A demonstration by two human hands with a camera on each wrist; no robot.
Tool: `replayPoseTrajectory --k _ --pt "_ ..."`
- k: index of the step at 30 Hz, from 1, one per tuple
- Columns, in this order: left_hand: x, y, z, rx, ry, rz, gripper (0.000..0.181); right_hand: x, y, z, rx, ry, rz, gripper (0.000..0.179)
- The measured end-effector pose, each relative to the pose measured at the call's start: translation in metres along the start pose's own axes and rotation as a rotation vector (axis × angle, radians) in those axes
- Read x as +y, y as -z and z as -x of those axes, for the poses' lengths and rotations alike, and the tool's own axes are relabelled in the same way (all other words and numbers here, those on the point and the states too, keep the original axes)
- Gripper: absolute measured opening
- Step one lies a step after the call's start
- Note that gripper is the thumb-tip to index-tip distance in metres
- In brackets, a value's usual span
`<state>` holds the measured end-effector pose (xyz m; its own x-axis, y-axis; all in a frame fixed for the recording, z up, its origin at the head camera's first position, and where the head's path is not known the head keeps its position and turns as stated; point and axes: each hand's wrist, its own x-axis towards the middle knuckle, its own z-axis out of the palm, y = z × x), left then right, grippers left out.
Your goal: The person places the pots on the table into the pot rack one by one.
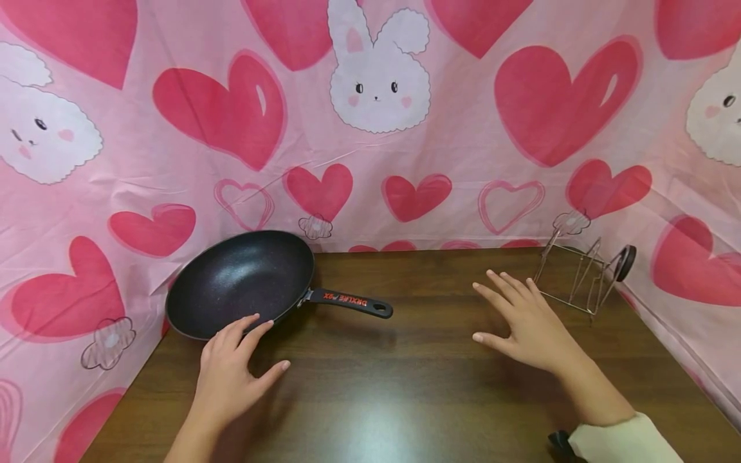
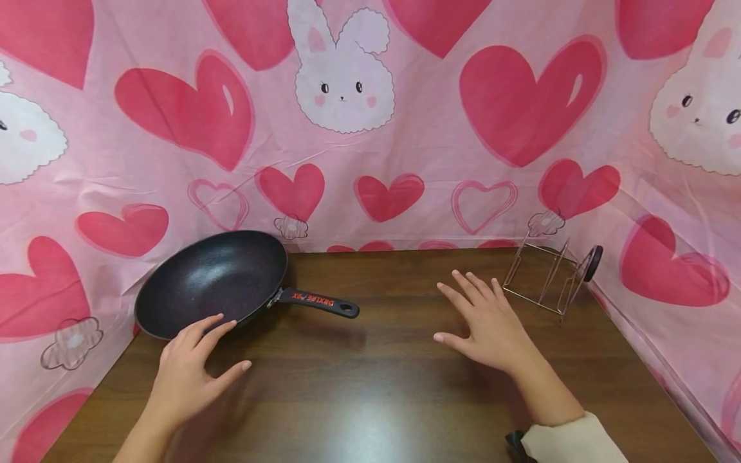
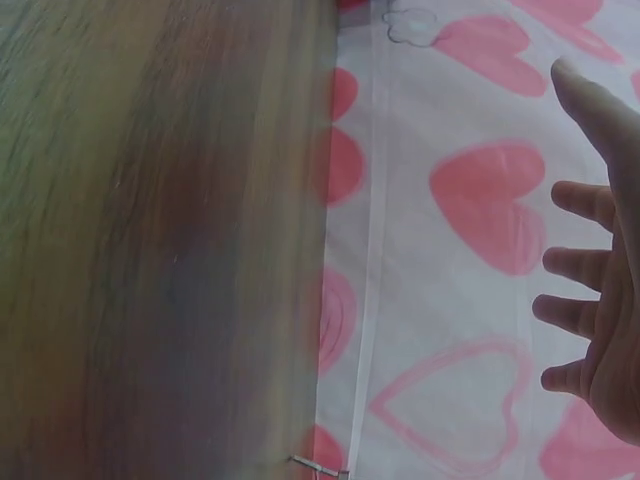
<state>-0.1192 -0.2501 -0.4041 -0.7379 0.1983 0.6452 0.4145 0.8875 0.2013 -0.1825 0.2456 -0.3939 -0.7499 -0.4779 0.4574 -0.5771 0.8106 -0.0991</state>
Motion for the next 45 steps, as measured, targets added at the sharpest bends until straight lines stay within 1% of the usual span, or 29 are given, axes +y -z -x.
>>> replayPoseTrajectory --k 6,8,12,16,21,25,29,31,34,37,40,43,45 --pt "0.006 -0.008 -0.004 0.003 0.02 0.073 0.065 -0.007 -0.002 -0.01 0.01 0.033 -0.013 0.082" --pt "0.009 -0.01 -0.006 0.006 0.018 0.109 0.064 -0.009 -0.003 -0.013 0.014 0.046 -0.003 0.082" --pt "0.015 -0.016 -0.009 -0.007 0.026 0.191 0.061 -0.012 -0.006 -0.019 0.01 0.062 0.016 0.082" --pt "0.019 -0.022 -0.01 -0.055 0.085 0.285 0.057 -0.018 -0.009 -0.026 0.002 0.074 0.006 0.082" --pt "0.028 -0.032 -0.011 -0.106 0.183 0.412 0.053 -0.024 -0.016 -0.038 0.025 0.115 -0.014 0.083" --pt "0.034 -0.042 -0.014 -0.106 0.269 0.521 0.045 -0.029 -0.023 -0.046 0.07 0.162 -0.034 0.08" --pt "0.041 -0.049 -0.017 -0.089 0.407 0.618 0.034 -0.036 -0.029 -0.053 0.121 0.215 -0.075 0.074" --pt "0.043 -0.052 -0.018 -0.092 0.487 0.693 0.031 -0.04 -0.032 -0.058 0.132 0.231 -0.104 0.071" --pt "0.044 -0.055 -0.021 -0.111 0.593 0.817 0.029 -0.046 -0.036 -0.064 0.115 0.232 -0.158 0.066" --pt "0.046 -0.06 -0.024 -0.133 0.685 0.957 0.032 -0.052 -0.04 -0.07 0.066 0.208 -0.239 0.063" --pt "0.049 -0.065 -0.026 -0.128 0.749 1.083 0.033 -0.058 -0.043 -0.076 0.021 0.183 -0.333 0.061" --pt "0.052 -0.073 -0.027 -0.094 0.775 1.18 0.031 -0.063 -0.048 -0.082 -0.006 0.172 -0.398 0.059" --pt "0.054 -0.078 -0.028 -0.072 0.791 1.239 0.028 -0.065 -0.052 -0.085 -0.016 0.175 -0.421 0.058"
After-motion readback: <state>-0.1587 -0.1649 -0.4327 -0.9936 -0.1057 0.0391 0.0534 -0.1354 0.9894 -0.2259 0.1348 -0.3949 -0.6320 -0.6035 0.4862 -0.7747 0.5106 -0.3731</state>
